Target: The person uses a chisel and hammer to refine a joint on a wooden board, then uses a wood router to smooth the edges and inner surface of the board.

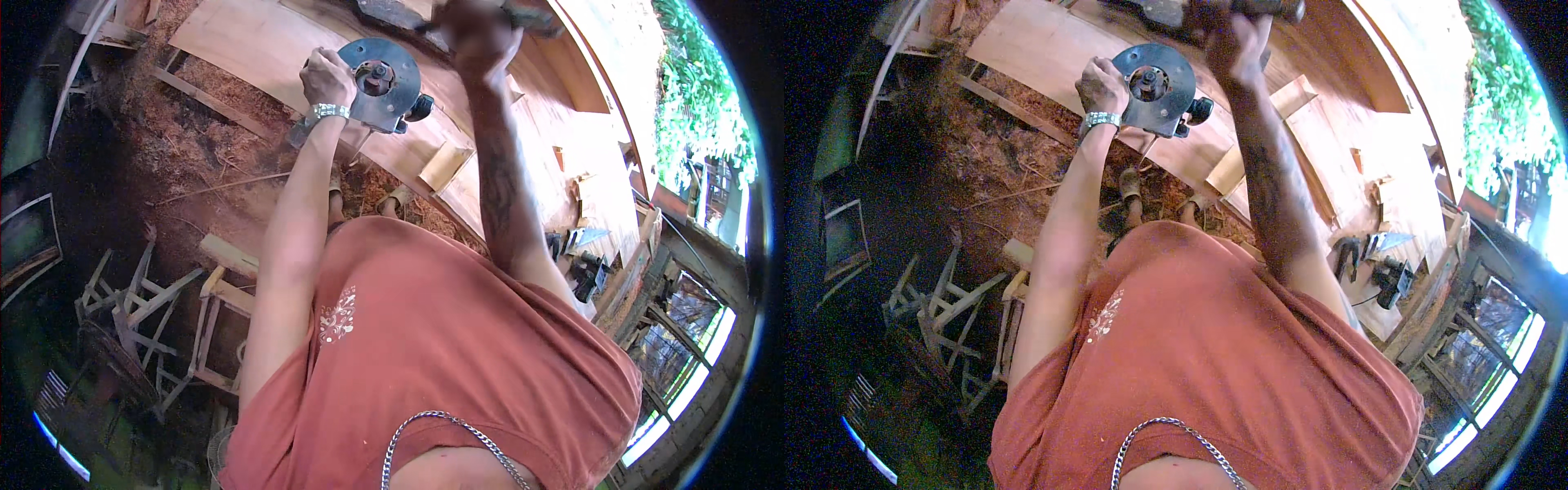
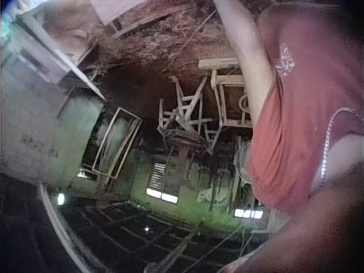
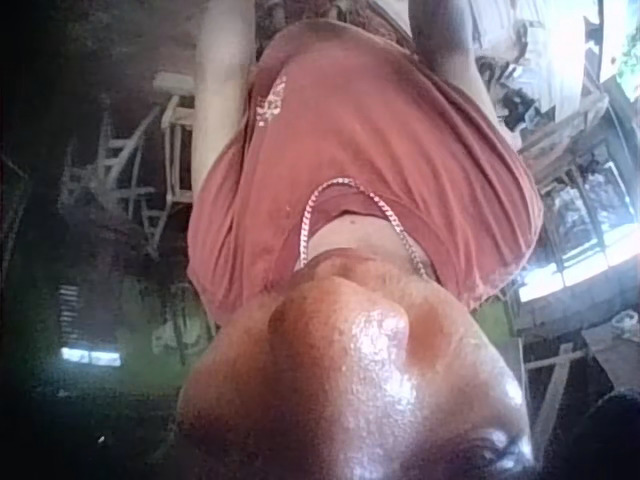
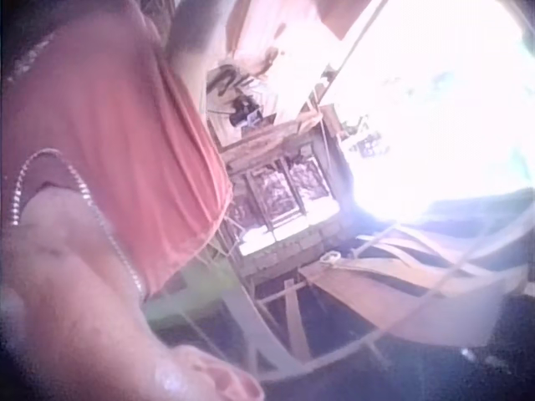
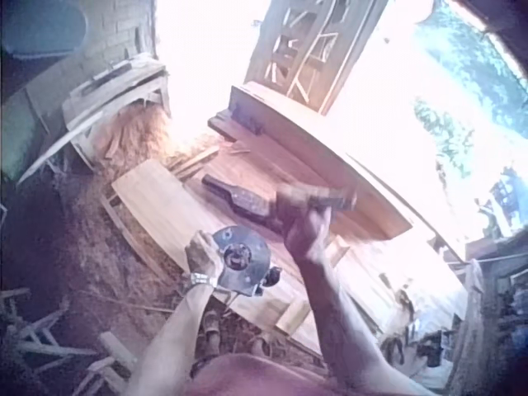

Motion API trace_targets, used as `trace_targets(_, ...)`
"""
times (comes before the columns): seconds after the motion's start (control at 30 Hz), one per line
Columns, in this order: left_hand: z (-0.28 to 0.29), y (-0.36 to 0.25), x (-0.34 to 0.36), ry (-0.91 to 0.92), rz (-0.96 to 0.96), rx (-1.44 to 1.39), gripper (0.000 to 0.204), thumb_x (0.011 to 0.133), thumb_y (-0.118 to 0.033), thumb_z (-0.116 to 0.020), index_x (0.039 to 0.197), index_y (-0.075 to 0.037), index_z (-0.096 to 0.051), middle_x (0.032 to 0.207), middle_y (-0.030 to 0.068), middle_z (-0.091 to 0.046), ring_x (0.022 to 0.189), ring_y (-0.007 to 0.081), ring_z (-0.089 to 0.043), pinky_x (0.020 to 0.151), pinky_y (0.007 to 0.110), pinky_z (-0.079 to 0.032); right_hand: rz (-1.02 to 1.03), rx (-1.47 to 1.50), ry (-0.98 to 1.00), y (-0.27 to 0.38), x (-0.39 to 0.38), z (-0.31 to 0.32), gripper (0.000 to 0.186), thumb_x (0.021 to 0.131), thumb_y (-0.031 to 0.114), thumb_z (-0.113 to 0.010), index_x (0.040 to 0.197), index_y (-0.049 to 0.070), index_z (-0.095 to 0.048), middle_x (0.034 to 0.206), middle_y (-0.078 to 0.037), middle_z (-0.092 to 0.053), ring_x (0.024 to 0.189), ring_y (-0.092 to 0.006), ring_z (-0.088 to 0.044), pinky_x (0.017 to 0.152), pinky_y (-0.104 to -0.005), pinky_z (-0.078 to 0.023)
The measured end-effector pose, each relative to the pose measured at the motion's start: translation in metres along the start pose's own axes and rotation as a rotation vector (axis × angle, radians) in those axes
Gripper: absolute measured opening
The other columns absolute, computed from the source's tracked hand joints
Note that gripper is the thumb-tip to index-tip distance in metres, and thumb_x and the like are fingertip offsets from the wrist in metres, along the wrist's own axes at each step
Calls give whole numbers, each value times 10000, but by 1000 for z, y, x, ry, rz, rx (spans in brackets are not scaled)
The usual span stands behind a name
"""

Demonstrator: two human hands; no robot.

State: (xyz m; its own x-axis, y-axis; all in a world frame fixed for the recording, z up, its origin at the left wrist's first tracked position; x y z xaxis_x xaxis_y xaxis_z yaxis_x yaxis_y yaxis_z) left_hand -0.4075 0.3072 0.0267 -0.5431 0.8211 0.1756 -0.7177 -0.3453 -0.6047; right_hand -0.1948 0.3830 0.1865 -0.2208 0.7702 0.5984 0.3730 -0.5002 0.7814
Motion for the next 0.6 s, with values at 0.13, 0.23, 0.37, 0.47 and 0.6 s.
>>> trace_targets(0.13,-3,4,-4,26,238,-168,413,1010,-283,-402,882,10,-662,960,320,-699,951,492,-677,854,556,-517,-387,-356,-38,-45,-65,24,166,920,165,-659,865,24,-728,721,-44,-664,622,-153,-588,598,-329,-482)
trace_targets(0.23,-11,25,3,-5,74,3,258,982,-234,-512,1037,-12,-634,984,220,-710,885,418,-701,770,529,-531,-385,12,-139,-12,-41,6,278,981,216,-635,827,-10,-691,722,-46,-645,622,-143,-581,607,-322,-502)
trace_targets(0.37,-17,17,-3,-69,-97,175,257,975,-223,-524,1062,-10,-639,976,224,-710,880,417,-702,762,526,-534,31,-381,74,28,-19,0,220,985,173,-629,856,1,-674,729,-53,-629,640,-160,-586,629,-334,-523)
trace_targets(0.47,-4,-6,8,-25,18,23,246,986,-197,-510,957,3,-649,905,255,-712,859,437,-706,769,502,-567,-506,-301,-113,-56,-80,11,192,902,247,-703,869,59,-684,678,-17,-593,607,-143,-561,559,-310,-453)
trace_targets(0.6,7,5,-1,9,205,-137,238,984,-177,-521,900,8,-645,862,277,-714,827,452,-712,776,504,-582,-435,84,-136,-51,-46,-2,174,925,200,-657,867,55,-734,643,-18,-566,609,-131,-562,503,-308,-387)
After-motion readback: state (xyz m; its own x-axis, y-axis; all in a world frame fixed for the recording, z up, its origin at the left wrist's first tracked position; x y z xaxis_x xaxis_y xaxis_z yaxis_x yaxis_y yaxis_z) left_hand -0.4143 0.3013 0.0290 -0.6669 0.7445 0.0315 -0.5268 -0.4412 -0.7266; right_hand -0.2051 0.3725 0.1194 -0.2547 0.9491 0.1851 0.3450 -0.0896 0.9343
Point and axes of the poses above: each hand's wrist, its own x-axis towards the middle knuckle, its own z-axis out of the back of the hand, y = z × x, the point moved 10 cm from there along x, towards the middle knuckle
